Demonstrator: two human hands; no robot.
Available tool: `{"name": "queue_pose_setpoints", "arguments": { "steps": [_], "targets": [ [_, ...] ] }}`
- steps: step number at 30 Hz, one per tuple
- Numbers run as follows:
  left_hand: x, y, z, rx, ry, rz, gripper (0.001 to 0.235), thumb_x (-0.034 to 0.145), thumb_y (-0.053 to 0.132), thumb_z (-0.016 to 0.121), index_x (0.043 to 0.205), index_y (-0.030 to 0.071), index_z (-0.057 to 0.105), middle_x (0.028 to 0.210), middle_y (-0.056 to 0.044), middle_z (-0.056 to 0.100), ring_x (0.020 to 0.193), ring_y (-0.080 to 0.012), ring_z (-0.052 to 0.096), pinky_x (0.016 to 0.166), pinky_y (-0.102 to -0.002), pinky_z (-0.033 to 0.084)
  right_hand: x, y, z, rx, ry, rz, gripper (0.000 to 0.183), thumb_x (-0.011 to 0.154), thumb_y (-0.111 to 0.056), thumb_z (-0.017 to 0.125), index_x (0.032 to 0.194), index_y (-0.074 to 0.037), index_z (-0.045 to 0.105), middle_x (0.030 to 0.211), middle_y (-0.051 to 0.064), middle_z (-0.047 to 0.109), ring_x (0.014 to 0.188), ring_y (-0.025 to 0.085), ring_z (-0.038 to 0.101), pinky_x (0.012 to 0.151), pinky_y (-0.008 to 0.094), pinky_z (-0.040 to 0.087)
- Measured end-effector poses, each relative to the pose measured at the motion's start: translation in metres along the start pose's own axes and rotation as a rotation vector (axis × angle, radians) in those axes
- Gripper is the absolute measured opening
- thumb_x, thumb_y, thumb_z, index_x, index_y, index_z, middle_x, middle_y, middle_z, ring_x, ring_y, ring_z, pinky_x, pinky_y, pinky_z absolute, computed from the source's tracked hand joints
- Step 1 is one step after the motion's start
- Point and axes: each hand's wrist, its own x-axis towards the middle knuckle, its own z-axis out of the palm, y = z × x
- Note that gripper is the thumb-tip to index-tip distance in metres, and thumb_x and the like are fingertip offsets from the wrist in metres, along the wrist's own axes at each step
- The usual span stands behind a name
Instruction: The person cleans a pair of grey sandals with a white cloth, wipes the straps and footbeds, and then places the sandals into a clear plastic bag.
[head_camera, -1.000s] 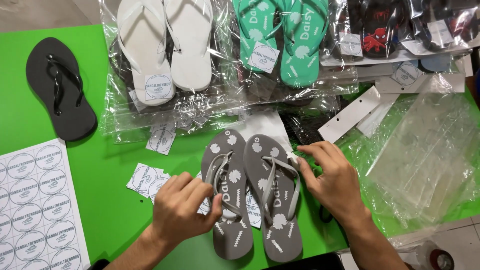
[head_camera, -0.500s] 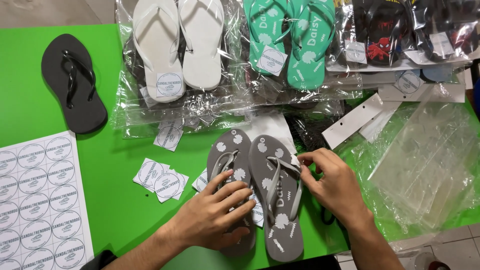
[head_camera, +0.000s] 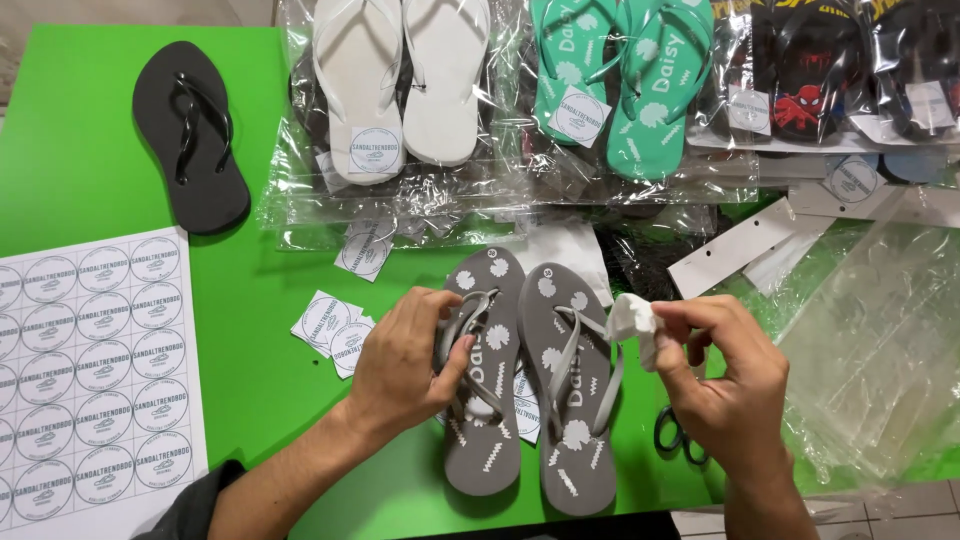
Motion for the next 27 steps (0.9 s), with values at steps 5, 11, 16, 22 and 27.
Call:
{"name": "queue_pose_setpoints", "arguments": {
  "steps": [5, 11, 16, 22, 27],
  "targets": [
    [0.0, 0.005, -0.001, -0.051, -0.054, -0.14, 0.029, 0.098, 0.029, 0.053, 0.121, 0.01, 0.052, 0.075, -0.002, 0.061, 0.059, -0.0171, 0.06, 0.043, -0.033, 0.049, 0.02, -0.036, 0.001, 0.07, -0.207, -0.105, 0.022, 0.092, 0.0, 0.067, 0.114, 0.001, 0.067, 0.1, 0.013, 0.067, 0.077, 0.017, 0.064, 0.068, 0.027, 0.056],
    [-0.001, 0.005, -0.005, -0.101, -0.07, -0.142, 0.027, 0.1, 0.025, 0.052, 0.122, 0.01, 0.053, 0.069, -0.001, 0.057, 0.052, -0.0196, 0.057, 0.041, -0.037, 0.046, 0.03, -0.042, 0.032, 0.033, -0.379, -0.267, 0.023, 0.098, -0.002, 0.058, 0.12, -0.002, 0.065, 0.104, 0.014, 0.063, 0.087, 0.028, 0.066, 0.075, 0.038, 0.054],
    [-0.004, 0.003, -0.003, -0.162, -0.091, -0.133, 0.026, 0.101, 0.024, 0.05, 0.123, 0.01, 0.053, 0.066, -0.001, 0.052, 0.051, -0.0216, 0.055, 0.044, -0.039, 0.044, 0.02, -0.026, 0.066, -0.043, -0.482, -0.321, 0.028, 0.099, -0.005, 0.059, 0.125, -0.01, 0.065, 0.113, 0.012, 0.064, 0.098, 0.029, 0.063, 0.084, 0.041, 0.046],
    [-0.006, 0.002, 0.0, -0.284, -0.097, -0.176, 0.026, 0.101, 0.019, 0.049, 0.125, 0.008, 0.049, 0.065, 0.0, 0.049, 0.048, -0.0219, 0.051, 0.048, -0.039, 0.043, 0.007, -0.028, 0.088, -0.101, -0.521, -0.454, 0.029, 0.099, -0.008, 0.058, 0.128, -0.008, 0.063, 0.123, 0.01, 0.068, 0.108, 0.026, 0.066, 0.089, 0.044, 0.044],
    [-0.008, 0.005, 0.002, -0.402, -0.112, -0.196, 0.023, 0.103, 0.017, 0.05, 0.124, 0.008, 0.047, 0.065, -0.001, 0.049, 0.048, -0.0203, 0.05, 0.049, -0.037, 0.043, -0.004, -0.034, 0.095, -0.372, -0.603, -0.401, 0.044, 0.099, -0.031, 0.052, 0.141, -0.018, 0.054, 0.147, 0.009, 0.052, 0.132, 0.028, 0.048, 0.096, 0.05, 0.033]
  ]
}}
